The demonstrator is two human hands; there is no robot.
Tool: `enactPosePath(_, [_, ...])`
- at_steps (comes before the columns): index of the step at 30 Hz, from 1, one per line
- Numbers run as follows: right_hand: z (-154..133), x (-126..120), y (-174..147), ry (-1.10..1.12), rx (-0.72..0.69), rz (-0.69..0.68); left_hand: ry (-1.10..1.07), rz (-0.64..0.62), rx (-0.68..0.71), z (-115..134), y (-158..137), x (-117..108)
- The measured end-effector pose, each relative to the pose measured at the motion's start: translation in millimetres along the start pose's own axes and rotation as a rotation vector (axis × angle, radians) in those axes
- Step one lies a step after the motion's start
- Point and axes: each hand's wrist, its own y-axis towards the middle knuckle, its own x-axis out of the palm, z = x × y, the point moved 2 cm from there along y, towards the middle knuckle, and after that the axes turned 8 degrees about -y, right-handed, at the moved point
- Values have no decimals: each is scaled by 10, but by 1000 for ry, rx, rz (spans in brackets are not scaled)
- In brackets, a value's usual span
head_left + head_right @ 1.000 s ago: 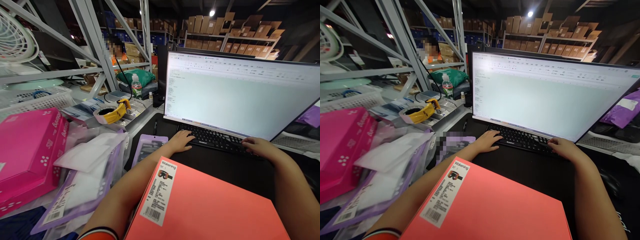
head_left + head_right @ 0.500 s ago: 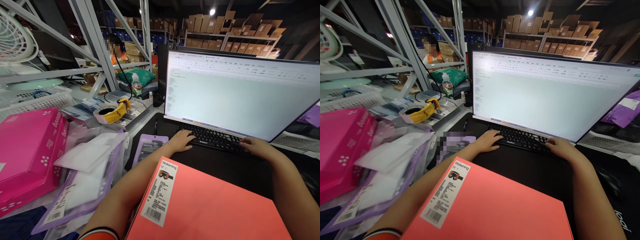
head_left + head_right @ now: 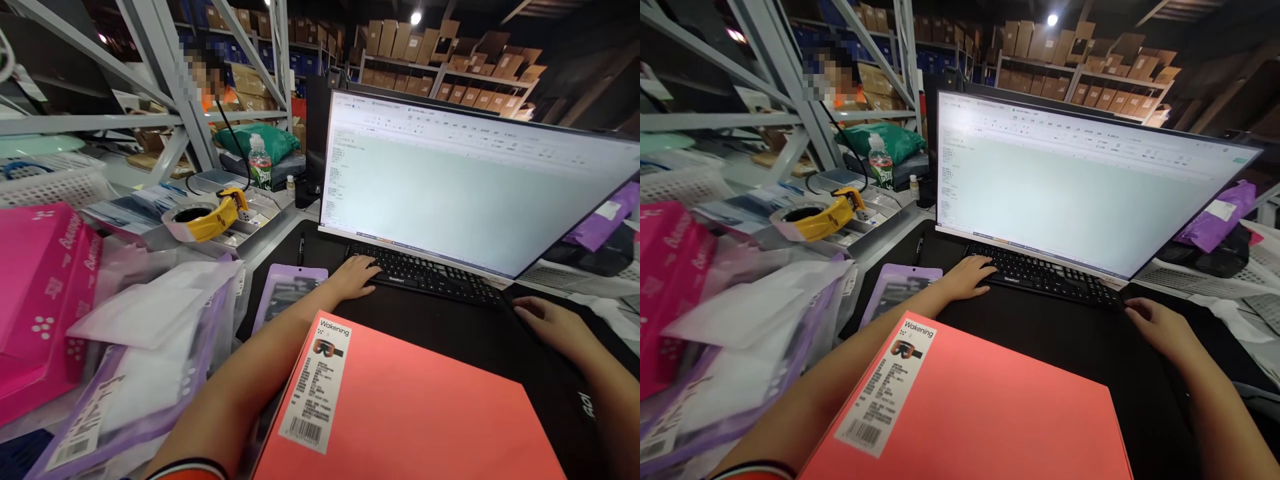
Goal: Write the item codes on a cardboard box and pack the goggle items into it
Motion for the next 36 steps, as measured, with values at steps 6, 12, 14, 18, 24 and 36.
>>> enactPosePath(6, [615, 343, -528, -96, -31, 362, -16, 34, 44, -41, -12, 9])
enactPosePath(12, [804, 339, -860, -163, 147, 497, 13, 107, 84, -275, 62, 147])
enactPosePath(14, [861, 348, -913, -154, 201, 476, 24, 114, 84, -322, 80, 184])
enactPosePath(18, [890, 385, -957, -113, 200, 472, 37, 108, 70, -341, 64, 205])
enactPosePath(24, [863, 447, -709, -46, 109, 420, 33, 91, 78, -310, 70, 155])
enactPosePath(36, [1550, 985, -42, 26, -25, 443, 4, -6, -12, -18, -29, -16])
